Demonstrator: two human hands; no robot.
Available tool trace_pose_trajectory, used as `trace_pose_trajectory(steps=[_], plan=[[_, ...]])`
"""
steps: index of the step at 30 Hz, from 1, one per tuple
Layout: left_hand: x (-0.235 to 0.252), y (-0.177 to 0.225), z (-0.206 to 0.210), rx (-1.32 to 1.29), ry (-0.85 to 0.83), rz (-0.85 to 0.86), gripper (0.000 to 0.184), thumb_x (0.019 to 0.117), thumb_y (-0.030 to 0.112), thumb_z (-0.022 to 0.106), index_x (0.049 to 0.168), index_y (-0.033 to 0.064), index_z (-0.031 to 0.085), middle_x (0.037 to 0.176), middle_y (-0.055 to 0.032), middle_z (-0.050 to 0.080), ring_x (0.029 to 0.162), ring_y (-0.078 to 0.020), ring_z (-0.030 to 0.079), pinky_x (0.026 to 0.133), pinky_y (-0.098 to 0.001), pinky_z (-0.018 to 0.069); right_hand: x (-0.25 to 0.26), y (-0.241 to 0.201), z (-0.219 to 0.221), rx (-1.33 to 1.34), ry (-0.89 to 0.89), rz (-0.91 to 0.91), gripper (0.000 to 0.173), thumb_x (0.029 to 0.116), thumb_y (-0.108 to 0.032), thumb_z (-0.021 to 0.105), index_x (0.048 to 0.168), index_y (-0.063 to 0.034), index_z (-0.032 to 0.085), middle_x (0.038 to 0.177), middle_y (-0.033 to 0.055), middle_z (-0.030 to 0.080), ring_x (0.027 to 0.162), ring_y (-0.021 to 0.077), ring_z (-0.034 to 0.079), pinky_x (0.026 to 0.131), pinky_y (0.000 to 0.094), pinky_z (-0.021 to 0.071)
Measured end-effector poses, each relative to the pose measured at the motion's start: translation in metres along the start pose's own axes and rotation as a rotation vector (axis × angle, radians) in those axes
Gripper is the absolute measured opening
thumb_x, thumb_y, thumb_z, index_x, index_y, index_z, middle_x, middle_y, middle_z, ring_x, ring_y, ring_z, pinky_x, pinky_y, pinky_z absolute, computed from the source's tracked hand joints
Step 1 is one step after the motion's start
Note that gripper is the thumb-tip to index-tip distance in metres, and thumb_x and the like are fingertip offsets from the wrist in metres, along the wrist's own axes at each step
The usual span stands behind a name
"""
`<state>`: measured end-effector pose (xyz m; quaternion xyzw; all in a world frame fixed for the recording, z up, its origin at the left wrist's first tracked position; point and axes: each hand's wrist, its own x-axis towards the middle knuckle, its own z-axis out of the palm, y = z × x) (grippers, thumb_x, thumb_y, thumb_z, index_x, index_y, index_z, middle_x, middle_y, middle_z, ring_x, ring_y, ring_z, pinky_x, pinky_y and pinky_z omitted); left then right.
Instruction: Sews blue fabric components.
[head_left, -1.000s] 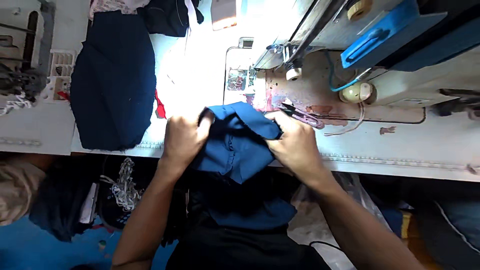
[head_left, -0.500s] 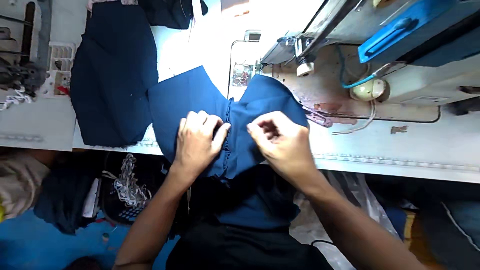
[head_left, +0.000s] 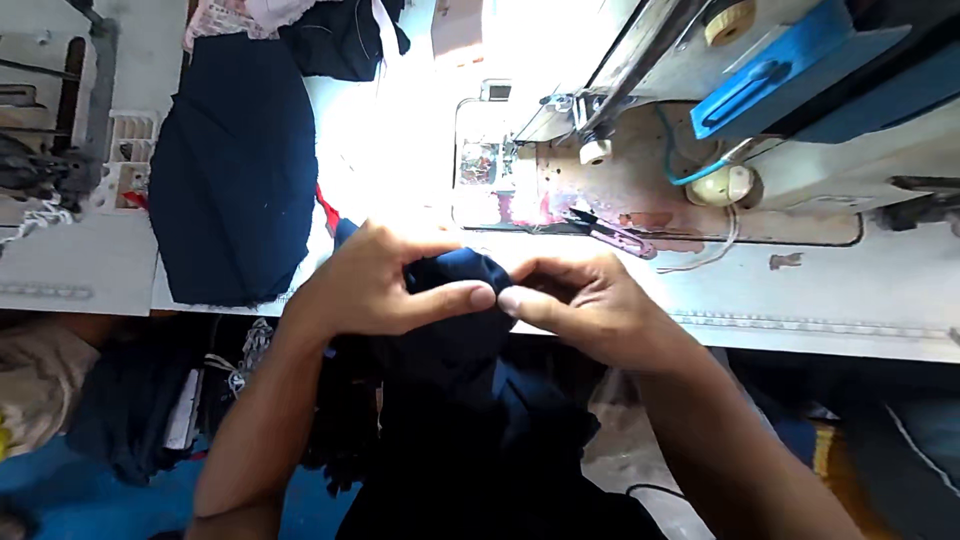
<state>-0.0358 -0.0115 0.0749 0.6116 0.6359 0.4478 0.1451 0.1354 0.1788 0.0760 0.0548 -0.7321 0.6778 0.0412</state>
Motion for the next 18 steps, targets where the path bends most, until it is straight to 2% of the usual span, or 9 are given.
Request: trace_pose_trajectory(steps=[1,2,4,6,9,11,13,16,18], plan=[[0.006,-0.007,0.000,-0.090,-0.052,-0.010,0.027,0.0968,0.035,0.067,0.094,0.0094,0.076,0.095,0.0035,0.073,0.092,-0.0014,0.067,0.081,-0.0238,0.0572,-0.001,0.001,-0.004,-0.105,0.071,0.033,0.010,0.0969,-0.013,0.065,0.101,-0.0076,0.072,0.086,-0.0036,0.071,0.072,0.0046,0.068,0.062,0.0201,0.0610],[0.010,-0.014,0.002,-0.165,-0.083,-0.039,0.021,0.0962,0.027,0.069,0.097,0.0068,0.074,0.093,0.0039,0.072,0.088,0.0003,0.067,0.078,-0.0207,0.0576,-0.001,0.003,-0.008,-0.174,0.125,0.067,0.012,0.0959,-0.014,0.066,0.104,-0.0091,0.072,0.085,-0.0042,0.072,0.071,0.0051,0.069,0.061,0.0209,0.0609],[0.017,-0.021,0.006,-0.258,-0.122,-0.125,0.019,0.0938,0.020,0.073,0.106,0.0061,0.071,0.094,0.0053,0.072,0.088,0.0019,0.067,0.080,-0.0184,0.0574,0.001,0.007,-0.012,-0.228,0.183,0.108,0.021,0.0949,-0.019,0.068,0.114,-0.0105,0.068,0.086,-0.0051,0.071,0.071,0.0049,0.069,0.061,0.0205,0.0599],[0.025,-0.022,0.008,-0.289,-0.163,-0.156,0.022,0.0926,0.016,0.075,0.111,0.0073,0.067,0.094,0.0065,0.070,0.086,0.0024,0.065,0.078,-0.0162,0.0561,0.003,0.009,-0.011,-0.277,0.232,0.114,0.020,0.0959,-0.024,0.071,0.112,-0.0118,0.069,0.089,-0.0059,0.072,0.076,0.0034,0.070,0.064,0.0193,0.0603],[0.030,-0.019,-0.002,-0.054,-0.170,-0.147,0.023,0.0921,0.027,0.076,0.109,0.0128,0.067,0.094,0.0086,0.067,0.086,0.0031,0.063,0.076,-0.0167,0.0538,0.006,0.011,-0.008,-0.326,0.353,0.081,0.011,0.0970,-0.019,0.072,0.104,-0.0102,0.072,0.094,-0.0027,0.073,0.082,0.0046,0.071,0.070,0.0206,0.0622],[0.026,-0.014,-0.015,0.244,-0.153,-0.161,0.027,0.0910,0.045,0.072,0.100,0.0202,0.070,0.084,0.0089,0.065,0.077,-0.0023,0.062,0.066,-0.0280,0.0516,0.007,0.010,-0.007,-0.324,0.415,0.038,0.011,0.0957,-0.017,0.073,0.102,-0.0086,0.073,0.094,-0.0019,0.073,0.081,0.0054,0.071,0.071,0.0211,0.0628],[0.022,-0.004,-0.030,0.398,-0.182,-0.154,0.034,0.0900,0.053,0.067,0.089,0.0196,0.070,0.074,0.0050,0.061,0.068,-0.0102,0.059,0.059,-0.0381,0.0454,0.006,0.006,-0.006,-0.317,0.462,0.013,0.012,0.0951,-0.018,0.074,0.101,-0.0080,0.073,0.091,-0.0025,0.072,0.078,0.0049,0.070,0.069,0.0204,0.0621],[0.022,0.005,-0.052,0.220,-0.306,-0.097,0.034,0.0915,0.054,0.067,0.086,0.0198,0.070,0.073,0.0106,0.062,0.064,0.0024,0.057,0.053,-0.0197,0.0454,0.006,-0.004,-0.005,-0.294,0.489,-0.006,0.011,0.0968,-0.018,0.072,0.102,-0.0083,0.071,0.091,-0.0039,0.071,0.080,0.0038,0.070,0.070,0.0191,0.0618],[0.021,0.007,-0.057,0.084,-0.365,-0.076,0.029,0.0950,0.047,0.067,0.090,0.0187,0.073,0.080,0.0107,0.066,0.067,0.0051,0.058,0.054,-0.0149,0.0459,0.005,-0.012,-0.004,-0.236,0.461,-0.014,0.009,0.0973,-0.016,0.070,0.103,-0.0094,0.070,0.091,-0.0049,0.072,0.080,0.0039,0.070,0.071,0.0189,0.0616]])
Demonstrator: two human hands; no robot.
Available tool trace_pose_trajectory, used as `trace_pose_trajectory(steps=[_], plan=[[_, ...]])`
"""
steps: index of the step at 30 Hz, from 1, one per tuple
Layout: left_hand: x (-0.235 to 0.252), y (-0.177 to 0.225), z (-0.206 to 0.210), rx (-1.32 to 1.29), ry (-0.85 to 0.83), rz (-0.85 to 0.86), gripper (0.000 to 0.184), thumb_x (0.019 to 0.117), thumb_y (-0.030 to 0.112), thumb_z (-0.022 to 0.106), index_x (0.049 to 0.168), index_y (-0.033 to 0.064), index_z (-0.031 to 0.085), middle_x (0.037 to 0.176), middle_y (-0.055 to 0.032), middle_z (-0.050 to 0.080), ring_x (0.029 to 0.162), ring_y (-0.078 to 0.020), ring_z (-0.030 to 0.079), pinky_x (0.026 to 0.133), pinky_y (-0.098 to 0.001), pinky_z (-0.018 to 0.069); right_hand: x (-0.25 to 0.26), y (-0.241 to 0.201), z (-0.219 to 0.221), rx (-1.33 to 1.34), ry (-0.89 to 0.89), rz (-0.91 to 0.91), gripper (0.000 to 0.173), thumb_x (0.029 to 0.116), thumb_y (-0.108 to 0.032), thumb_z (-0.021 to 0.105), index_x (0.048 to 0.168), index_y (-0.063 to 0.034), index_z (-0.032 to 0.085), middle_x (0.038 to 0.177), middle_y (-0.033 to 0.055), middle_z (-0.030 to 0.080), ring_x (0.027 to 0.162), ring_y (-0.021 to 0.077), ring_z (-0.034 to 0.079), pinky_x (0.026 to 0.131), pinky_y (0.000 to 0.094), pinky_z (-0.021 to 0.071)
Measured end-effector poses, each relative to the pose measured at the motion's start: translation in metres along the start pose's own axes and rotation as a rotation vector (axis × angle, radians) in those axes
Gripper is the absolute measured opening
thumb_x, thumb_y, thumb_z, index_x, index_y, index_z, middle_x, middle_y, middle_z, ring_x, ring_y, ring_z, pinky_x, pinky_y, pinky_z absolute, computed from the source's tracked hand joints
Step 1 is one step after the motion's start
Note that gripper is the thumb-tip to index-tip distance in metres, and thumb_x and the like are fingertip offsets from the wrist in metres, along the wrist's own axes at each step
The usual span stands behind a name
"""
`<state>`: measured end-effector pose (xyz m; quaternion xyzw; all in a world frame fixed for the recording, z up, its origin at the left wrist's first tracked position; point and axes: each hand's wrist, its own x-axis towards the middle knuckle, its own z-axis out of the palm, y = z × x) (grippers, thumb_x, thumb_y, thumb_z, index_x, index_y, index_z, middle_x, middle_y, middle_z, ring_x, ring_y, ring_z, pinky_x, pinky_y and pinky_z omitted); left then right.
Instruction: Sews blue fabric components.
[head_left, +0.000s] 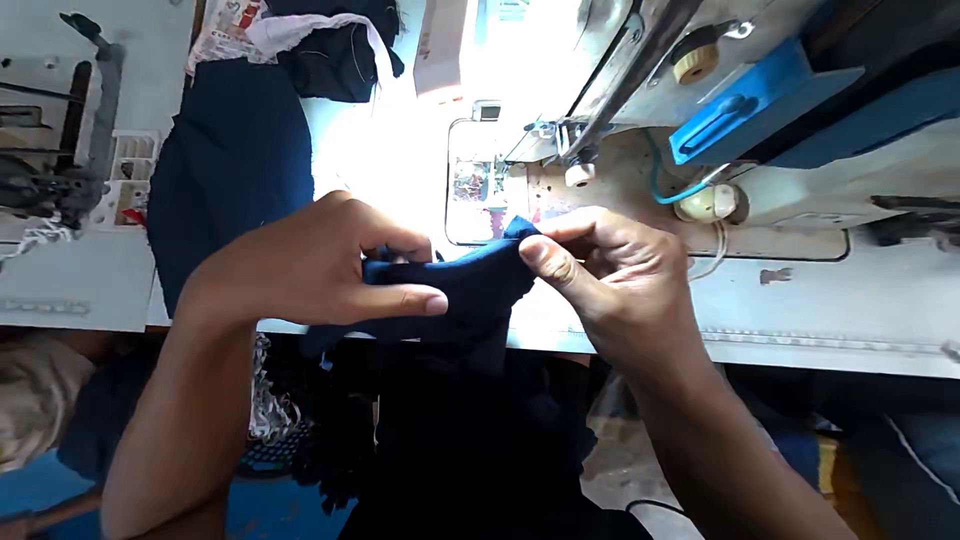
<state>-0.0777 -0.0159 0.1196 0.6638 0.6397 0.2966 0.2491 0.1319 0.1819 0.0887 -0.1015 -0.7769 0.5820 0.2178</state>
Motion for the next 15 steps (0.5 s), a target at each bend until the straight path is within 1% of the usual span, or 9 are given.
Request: trace_pose_trajectory(steps=[1,3,4,5,8,9,12,13,15], plan=[[-0.001,0.001,0.001,-0.009,-0.008,0.020,0.027,0.0969,0.043,0.066,0.092,0.0181,0.075,0.088,0.0087,0.070,0.072,0.0051,0.059,0.058,-0.0142,0.0477,-0.001,-0.004,0.000,0.049,-0.021,0.014,0.008,0.0972,-0.015,0.071,0.102,-0.0094,0.071,0.089,-0.0042,0.072,0.078,0.0051,0.070,0.070,0.0194,0.0613],[-0.005,0.006,0.005,0.055,0.017,0.033,0.023,0.0971,0.039,0.066,0.094,0.0204,0.079,0.105,0.0052,0.072,0.090,0.0015,0.065,0.073,-0.0175,0.0535,-0.002,-0.011,-0.001,0.064,-0.048,0.035,0.008,0.0961,-0.016,0.072,0.101,-0.0096,0.073,0.087,-0.0039,0.072,0.076,0.0061,0.069,0.068,0.0199,0.0612],[-0.007,0.013,0.008,0.094,0.047,0.016,0.022,0.0963,0.038,0.066,0.094,0.0218,0.080,0.116,0.0023,0.070,0.100,-0.0018,0.064,0.081,-0.0211,0.0536,-0.003,-0.013,-0.001,-0.008,-0.034,0.023,0.008,0.0953,-0.017,0.072,0.100,-0.0107,0.073,0.086,-0.0053,0.072,0.077,0.0048,0.070,0.068,0.0193,0.0618],[-0.009,0.020,0.011,0.140,0.086,-0.012,0.021,0.0958,0.039,0.066,0.093,0.0236,0.080,0.123,0.0007,0.067,0.102,-0.0032,0.062,0.083,-0.0226,0.0519,-0.004,-0.014,-0.001,-0.092,-0.011,0.002,0.009,0.0947,-0.018,0.072,0.100,-0.0110,0.074,0.088,-0.0062,0.072,0.078,0.0036,0.070,0.070,0.0193,0.0624],[-0.011,0.033,0.029,0.253,0.156,-0.072,0.019,0.0949,0.040,0.066,0.096,0.0293,0.082,0.134,-0.0029,0.063,0.086,-0.0046,0.060,0.068,-0.0254,0.0499,-0.007,-0.015,-0.003,-0.188,0.020,-0.029,0.010,0.0940,-0.018,0.072,0.101,-0.0108,0.074,0.091,-0.0067,0.072,0.081,0.0026,0.071,0.072,0.0191,0.0625],[-0.010,0.032,0.035,0.246,0.148,-0.071,0.020,0.0953,0.040,0.066,0.100,0.0297,0.082,0.137,-0.0046,0.063,0.087,-0.0066,0.062,0.069,-0.0279,0.0516,-0.008,-0.016,-0.004,-0.174,0.008,-0.037,0.010,0.0940,-0.017,0.072,0.101,-0.0103,0.073,0.091,-0.0063,0.073,0.081,0.0033,0.071,0.072,0.0197,0.0630],[-0.006,0.026,0.050,0.229,0.134,-0.103,0.028,0.0970,0.039,0.063,0.117,0.0271,0.079,0.145,-0.0085,0.060,0.103,-0.0141,0.069,0.077,-0.0346,0.0572,-0.013,-0.020,-0.004,-0.148,-0.016,-0.056,0.011,0.0929,-0.017,0.073,0.101,-0.0101,0.074,0.091,-0.0063,0.073,0.080,0.0044,0.071,0.072,0.0211,0.0634],[-0.005,0.025,0.055,0.267,0.149,-0.118,0.031,0.0984,0.039,0.062,0.122,0.0250,0.077,0.145,-0.0099,0.060,0.099,-0.0159,0.070,0.074,-0.0362,0.0567,-0.015,-0.021,-0.004,-0.148,-0.012,-0.071,0.011,0.0923,-0.016,0.074,0.101,-0.0100,0.074,0.091,-0.0063,0.073,0.080,0.0045,0.071,0.072,0.0214,0.0633],[-0.002,0.022,0.062,0.382,0.209,-0.141,0.036,0.0996,0.036,0.060,0.129,0.0197,0.072,0.141,-0.0116,0.063,0.079,-0.0183,0.069,0.060,-0.0380,0.0520,-0.018,-0.023,-0.005,-0.167,0.001,-0.106,0.011,0.0915,-0.017,0.075,0.101,-0.0104,0.074,0.091,-0.0072,0.072,0.080,0.0036,0.071,0.072,0.0207,0.0631]])
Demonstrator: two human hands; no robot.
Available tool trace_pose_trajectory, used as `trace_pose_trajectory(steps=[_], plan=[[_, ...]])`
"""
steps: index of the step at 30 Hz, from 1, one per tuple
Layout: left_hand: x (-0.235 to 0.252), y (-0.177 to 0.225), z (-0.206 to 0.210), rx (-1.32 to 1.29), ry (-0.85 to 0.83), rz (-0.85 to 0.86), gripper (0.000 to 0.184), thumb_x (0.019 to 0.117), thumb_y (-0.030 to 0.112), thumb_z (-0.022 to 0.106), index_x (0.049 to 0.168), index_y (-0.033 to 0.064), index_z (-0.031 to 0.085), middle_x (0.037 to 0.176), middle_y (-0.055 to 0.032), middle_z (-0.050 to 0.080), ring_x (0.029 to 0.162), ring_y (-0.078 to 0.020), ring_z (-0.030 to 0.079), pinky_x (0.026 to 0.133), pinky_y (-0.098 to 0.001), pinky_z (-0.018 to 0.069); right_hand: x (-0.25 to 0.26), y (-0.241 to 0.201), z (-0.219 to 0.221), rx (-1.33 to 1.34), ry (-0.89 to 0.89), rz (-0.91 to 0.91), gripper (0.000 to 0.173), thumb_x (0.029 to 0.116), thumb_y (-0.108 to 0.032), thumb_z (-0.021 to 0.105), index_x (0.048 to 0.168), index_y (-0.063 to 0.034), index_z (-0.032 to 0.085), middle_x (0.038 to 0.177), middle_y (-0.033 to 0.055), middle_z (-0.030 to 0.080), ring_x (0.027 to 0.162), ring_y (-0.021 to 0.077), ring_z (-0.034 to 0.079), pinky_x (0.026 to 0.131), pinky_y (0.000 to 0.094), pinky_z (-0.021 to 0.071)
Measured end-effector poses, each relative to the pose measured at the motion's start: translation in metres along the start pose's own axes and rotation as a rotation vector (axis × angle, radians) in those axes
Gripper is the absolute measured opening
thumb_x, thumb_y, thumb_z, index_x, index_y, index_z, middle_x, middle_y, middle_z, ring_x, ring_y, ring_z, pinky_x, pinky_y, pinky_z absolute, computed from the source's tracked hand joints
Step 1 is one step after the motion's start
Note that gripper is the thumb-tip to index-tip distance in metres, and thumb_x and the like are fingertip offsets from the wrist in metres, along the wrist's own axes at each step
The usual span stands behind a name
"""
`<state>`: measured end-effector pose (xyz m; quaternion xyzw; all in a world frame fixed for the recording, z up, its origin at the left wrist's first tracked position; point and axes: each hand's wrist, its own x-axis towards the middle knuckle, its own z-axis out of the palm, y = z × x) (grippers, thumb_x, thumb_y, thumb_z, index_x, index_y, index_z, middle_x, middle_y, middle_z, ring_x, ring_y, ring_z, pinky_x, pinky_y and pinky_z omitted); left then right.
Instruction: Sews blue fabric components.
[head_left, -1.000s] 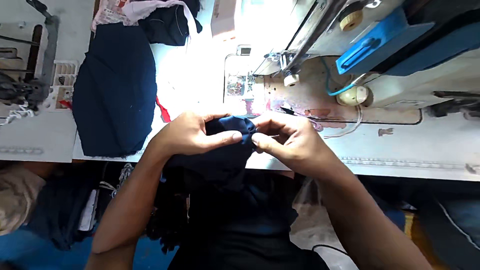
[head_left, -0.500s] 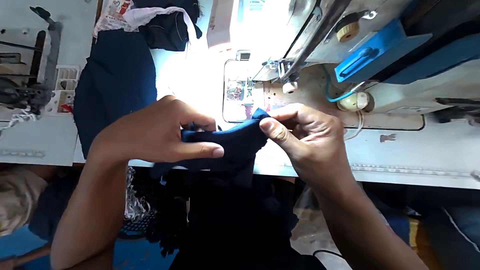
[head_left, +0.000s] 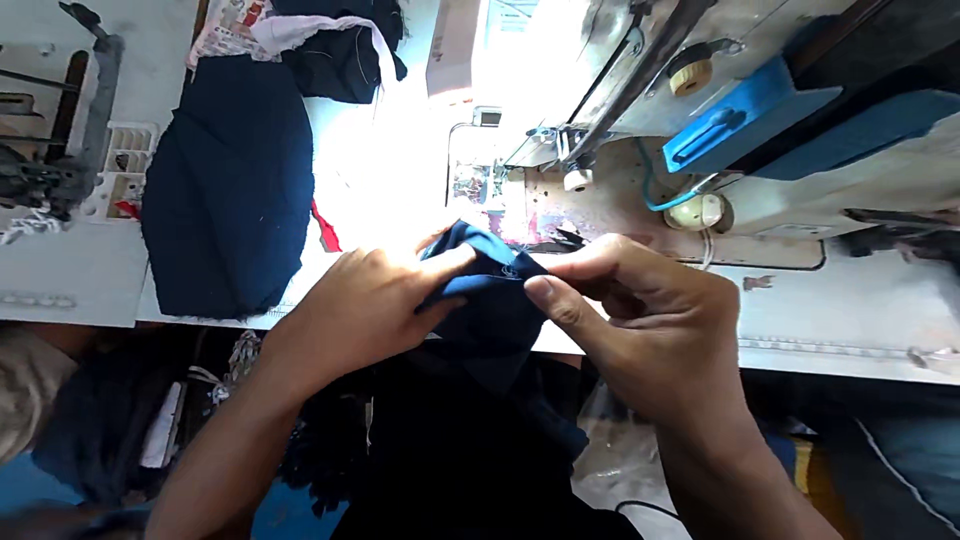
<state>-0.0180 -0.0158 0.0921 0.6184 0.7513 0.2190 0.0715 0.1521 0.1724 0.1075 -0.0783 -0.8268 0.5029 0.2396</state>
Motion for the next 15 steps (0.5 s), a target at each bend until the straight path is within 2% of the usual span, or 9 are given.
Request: trace_pose_trajectory(steps=[1,3,5,7,8,10,13,14,15], plan=[[0.000,-0.001,0.002,0.042,0.026,-0.013,0.035,0.0983,0.032,0.060,0.128,0.0170,0.071,0.140,-0.0113,0.063,0.077,-0.0203,0.069,0.058,-0.0399,0.0518,-0.001,-0.001,-0.001,0.000,0.003,-0.010,0.012,0.0916,-0.016,0.075,0.102,-0.0104,0.074,0.093,-0.0072,0.072,0.082,0.0036,0.071,0.073,0.0208,0.0633],[0.000,-0.005,0.002,0.057,0.075,-0.011,0.034,0.0938,0.026,0.063,0.123,0.0157,0.074,0.132,-0.0090,0.068,0.086,-0.0215,0.072,0.064,-0.0413,0.0552,-0.002,-0.002,-0.002,-0.007,0.010,-0.021,0.012,0.0914,-0.016,0.075,0.102,-0.0108,0.075,0.095,-0.0071,0.072,0.084,0.0038,0.071,0.074,0.0208,0.0634],[0.000,-0.013,0.001,-0.019,0.087,0.036,0.028,0.0955,0.030,0.065,0.117,0.0175,0.078,0.125,-0.0015,0.073,0.101,-0.0141,0.072,0.079,-0.0369,0.0578,-0.003,-0.002,-0.003,-0.012,0.008,-0.026,0.012,0.0913,-0.015,0.076,0.103,-0.0112,0.075,0.094,-0.0075,0.071,0.084,0.0035,0.070,0.074,0.0205,0.0628],[-0.001,-0.024,-0.002,-0.158,0.085,0.111,0.022,0.0940,0.033,0.068,0.100,0.0172,0.081,0.108,0.0028,0.076,0.101,-0.0094,0.069,0.087,-0.0349,0.0532,-0.006,-0.003,-0.003,0.036,-0.035,-0.043,0.012,0.0923,-0.015,0.075,0.103,-0.0107,0.075,0.093,-0.0073,0.071,0.083,0.0038,0.069,0.074,0.0207,0.0627],[-0.005,-0.027,-0.008,-0.221,0.067,0.145,0.021,0.0918,0.035,0.069,0.092,0.0164,0.081,0.100,0.0030,0.075,0.097,-0.0097,0.066,0.087,-0.0355,0.0484,-0.007,-0.005,-0.004,0.107,-0.084,-0.050,0.011,0.0935,-0.015,0.074,0.103,-0.0098,0.075,0.092,-0.0063,0.071,0.082,0.0044,0.070,0.074,0.0216,0.0630],[-0.020,-0.027,-0.034,-0.345,-0.019,0.192,0.028,0.0877,0.047,0.071,0.080,0.0205,0.071,0.092,0.0079,0.068,0.091,-0.0042,0.063,0.079,-0.0257,0.0520,-0.011,-0.011,-0.011,0.326,-0.231,-0.056,0.011,0.0964,-0.016,0.072,0.103,-0.0076,0.075,0.092,-0.0046,0.072,0.085,0.0036,0.069,0.076,0.0204,0.0618],[-0.043,-0.031,-0.070,-0.649,-0.238,0.230,0.034,0.0870,0.058,0.074,0.078,0.0263,0.067,0.086,0.0164,0.066,0.084,0.0065,0.062,0.066,-0.0110,0.0515,-0.007,-0.011,-0.015,0.492,-0.389,-0.048,0.012,0.0986,-0.020,0.071,0.101,-0.0084,0.074,0.092,-0.0064,0.071,0.086,-0.0014,0.067,0.074,0.0142,0.0574],[-0.040,-0.037,-0.080,-0.551,-0.295,0.219,0.033,0.0899,0.058,0.071,0.079,0.0264,0.069,0.084,0.0172,0.065,0.081,0.0074,0.061,0.065,-0.0104,0.0506,0.000,-0.003,-0.012,0.408,-0.362,-0.034,0.011,0.0985,-0.021,0.070,0.099,-0.0103,0.073,0.088,-0.0083,0.070,0.079,-0.0035,0.065,0.068,0.0127,0.0554],[-0.030,-0.041,-0.087,-0.293,-0.285,0.163,0.036,0.0922,0.058,0.066,0.077,0.0257,0.068,0.077,0.0155,0.062,0.072,0.0046,0.059,0.058,-0.0141,0.0478,0.008,0.009,-0.005,0.292,-0.291,-0.002,0.009,0.0964,-0.020,0.072,0.096,-0.0111,0.074,0.084,-0.0087,0.071,0.072,-0.0033,0.064,0.062,0.0132,0.0551]])
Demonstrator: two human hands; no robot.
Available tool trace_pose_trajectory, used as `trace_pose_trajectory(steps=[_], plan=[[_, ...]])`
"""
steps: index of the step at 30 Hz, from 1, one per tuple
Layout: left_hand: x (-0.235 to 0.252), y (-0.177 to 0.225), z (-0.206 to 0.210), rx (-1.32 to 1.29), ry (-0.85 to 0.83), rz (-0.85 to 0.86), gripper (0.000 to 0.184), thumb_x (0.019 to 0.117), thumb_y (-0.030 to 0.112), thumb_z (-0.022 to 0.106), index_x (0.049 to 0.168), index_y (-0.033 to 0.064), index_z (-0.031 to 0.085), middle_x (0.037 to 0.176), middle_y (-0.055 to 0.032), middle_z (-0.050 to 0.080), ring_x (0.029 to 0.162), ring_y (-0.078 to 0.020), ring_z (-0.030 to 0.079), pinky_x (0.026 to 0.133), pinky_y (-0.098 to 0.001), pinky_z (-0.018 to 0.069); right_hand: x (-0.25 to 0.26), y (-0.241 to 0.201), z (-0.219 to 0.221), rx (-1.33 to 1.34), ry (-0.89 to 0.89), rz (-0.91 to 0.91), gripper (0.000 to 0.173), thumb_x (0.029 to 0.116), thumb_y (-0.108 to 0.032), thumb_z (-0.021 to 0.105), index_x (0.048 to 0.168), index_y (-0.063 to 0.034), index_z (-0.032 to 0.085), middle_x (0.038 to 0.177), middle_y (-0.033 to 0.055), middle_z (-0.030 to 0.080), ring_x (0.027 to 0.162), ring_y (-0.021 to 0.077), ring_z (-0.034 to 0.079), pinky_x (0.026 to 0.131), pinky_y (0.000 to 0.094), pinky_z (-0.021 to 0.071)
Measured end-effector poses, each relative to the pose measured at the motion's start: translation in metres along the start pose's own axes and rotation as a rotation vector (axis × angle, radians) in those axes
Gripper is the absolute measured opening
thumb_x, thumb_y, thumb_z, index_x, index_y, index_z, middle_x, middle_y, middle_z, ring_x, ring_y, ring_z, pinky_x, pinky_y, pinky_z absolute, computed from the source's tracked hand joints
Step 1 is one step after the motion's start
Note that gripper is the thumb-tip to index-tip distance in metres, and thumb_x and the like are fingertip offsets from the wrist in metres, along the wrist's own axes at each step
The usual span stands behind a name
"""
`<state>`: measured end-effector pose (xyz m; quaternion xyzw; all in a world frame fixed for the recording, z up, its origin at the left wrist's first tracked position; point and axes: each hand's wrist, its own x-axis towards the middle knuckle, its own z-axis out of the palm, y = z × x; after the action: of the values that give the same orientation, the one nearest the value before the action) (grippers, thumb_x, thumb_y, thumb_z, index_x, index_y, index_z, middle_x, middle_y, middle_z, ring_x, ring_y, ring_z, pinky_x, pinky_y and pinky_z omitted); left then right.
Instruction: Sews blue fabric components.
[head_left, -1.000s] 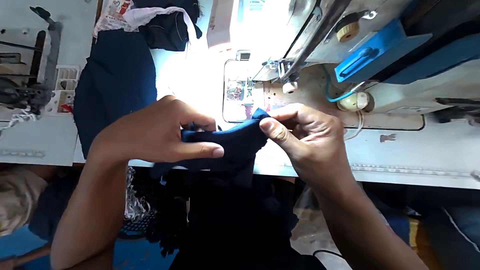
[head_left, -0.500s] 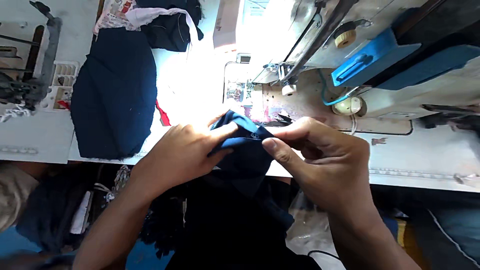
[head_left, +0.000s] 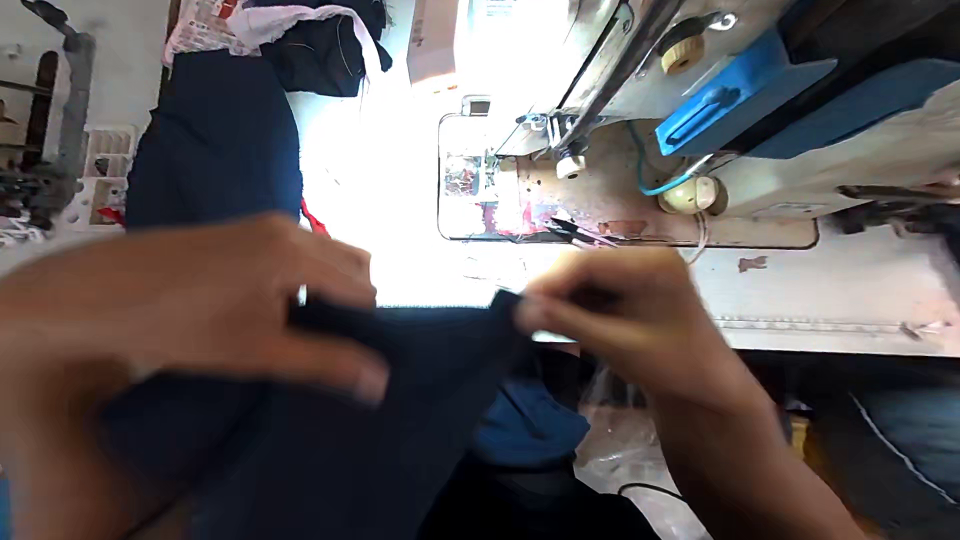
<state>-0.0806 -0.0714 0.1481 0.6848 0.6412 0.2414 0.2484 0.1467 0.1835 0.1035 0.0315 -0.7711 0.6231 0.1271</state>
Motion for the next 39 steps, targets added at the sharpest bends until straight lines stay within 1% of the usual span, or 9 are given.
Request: trace_pose_trajectory(steps=[1,4,8,11,14,21,25,30,39], plan=[[0.012,-0.002,-0.008,0.331,0.008,-0.143,0.041,0.0911,0.060,0.064,0.077,0.0217,0.067,0.073,0.0067,0.059,0.065,-0.0080,0.059,0.053,-0.0281,0.0468,0.010,0.017,0.003,-0.100,0.084,0.054,0.007,0.0947,-0.017,0.073,0.096,-0.0102,0.074,0.083,-0.0069,0.072,0.069,-0.0008,0.067,0.060,0.0154,0.0572],[0.055,-0.024,-0.008,0.652,0.046,-0.432,0.059,0.0804,0.055,0.080,0.106,0.0027,0.071,0.110,-0.0287,0.063,0.107,-0.0531,0.058,0.085,-0.0753,0.0407,0.024,0.061,0.007,-0.121,0.209,0.182,0.008,0.0963,-0.012,0.072,0.102,-0.0061,0.071,0.085,0.0008,0.073,0.071,0.0071,0.070,0.064,0.0225,0.0613],[0.118,-0.063,0.044,0.087,0.085,0.019,0.058,0.0982,0.055,0.057,0.135,0.0104,0.066,0.135,-0.0069,0.067,0.127,-0.0152,0.060,0.108,-0.0365,0.0474,0.021,0.074,0.006,0.014,0.231,0.218,0.010,0.0958,-0.007,0.071,0.105,-0.0042,0.071,0.087,0.0028,0.072,0.073,0.0091,0.070,0.065,0.0238,0.0613],[0.142,-0.088,0.073,-0.180,0.071,0.122,0.033,0.1001,0.040,0.062,0.106,0.0096,0.072,0.095,0.0010,0.071,0.092,-0.0038,0.065,0.081,-0.0242,0.0534,0.018,0.075,-0.003,0.055,0.242,0.234,0.009,0.0972,-0.006,0.069,0.105,-0.0036,0.071,0.087,0.0031,0.072,0.072,0.0089,0.069,0.064,0.0228,0.0605],[0.144,-0.094,0.073,-0.229,0.088,0.067,0.027,0.1003,0.035,0.062,0.092,0.0119,0.073,0.086,0.0042,0.064,0.085,-0.0016,0.060,0.075,-0.0207,0.0488,0.014,0.076,-0.012,0.038,0.271,0.309,0.009,0.0999,-0.010,0.066,0.107,-0.0055,0.069,0.086,0.0022,0.070,0.068,0.0084,0.067,0.058,0.0215,0.0588],[0.155,-0.097,0.070,-0.122,0.075,-0.170,0.025,0.0927,0.042,0.070,0.098,0.0189,0.076,0.092,0.0052,0.065,0.089,-0.0027,0.061,0.077,-0.0248,0.0485,0.024,0.092,-0.012,-0.227,0.347,0.358,0.011,0.1001,-0.019,0.067,0.107,-0.0104,0.071,0.080,-0.0030,0.070,0.057,0.0015,0.062,0.052,0.0170,0.0526],[0.159,-0.111,0.081,-0.033,0.166,-0.171,0.033,0.0983,0.046,0.061,0.091,0.0172,0.077,0.084,0.0023,0.062,0.085,-0.0095,0.059,0.077,-0.0323,0.0442,0.028,0.103,-0.011,-0.462,0.353,0.332,0.034,0.1004,-0.022,0.066,0.133,-0.0138,0.060,0.076,-0.0029,0.062,0.053,0.0032,0.052,0.046,0.0206,0.0446],[0.169,-0.112,0.091,0.090,0.243,-0.310,0.032,0.0953,0.048,0.063,0.088,0.0210,0.078,0.093,0.0028,0.071,0.104,-0.0166,0.062,0.086,-0.0405,0.0461,0.033,0.116,-0.012,-0.905,0.269,0.165,0.023,0.1021,-0.017,0.059,0.120,-0.0112,0.074,0.103,0.0083,0.072,0.092,0.0234,0.066,0.076,0.0403,0.0525],[0.180,-0.114,0.081,0.009,0.228,-0.382,0.021,0.0844,0.041,0.073,0.085,0.0205,0.077,0.091,0.0018,0.068,0.099,-0.0153,0.060,0.084,-0.0396,0.0420,0.030,0.122,-0.010,-1.180,0.232,0.249,0.034,0.1027,-0.037,0.056,0.131,-0.0255,0.072,0.112,0.0119,0.067,0.102,0.0340,0.059,0.079,0.0520,0.0420]])
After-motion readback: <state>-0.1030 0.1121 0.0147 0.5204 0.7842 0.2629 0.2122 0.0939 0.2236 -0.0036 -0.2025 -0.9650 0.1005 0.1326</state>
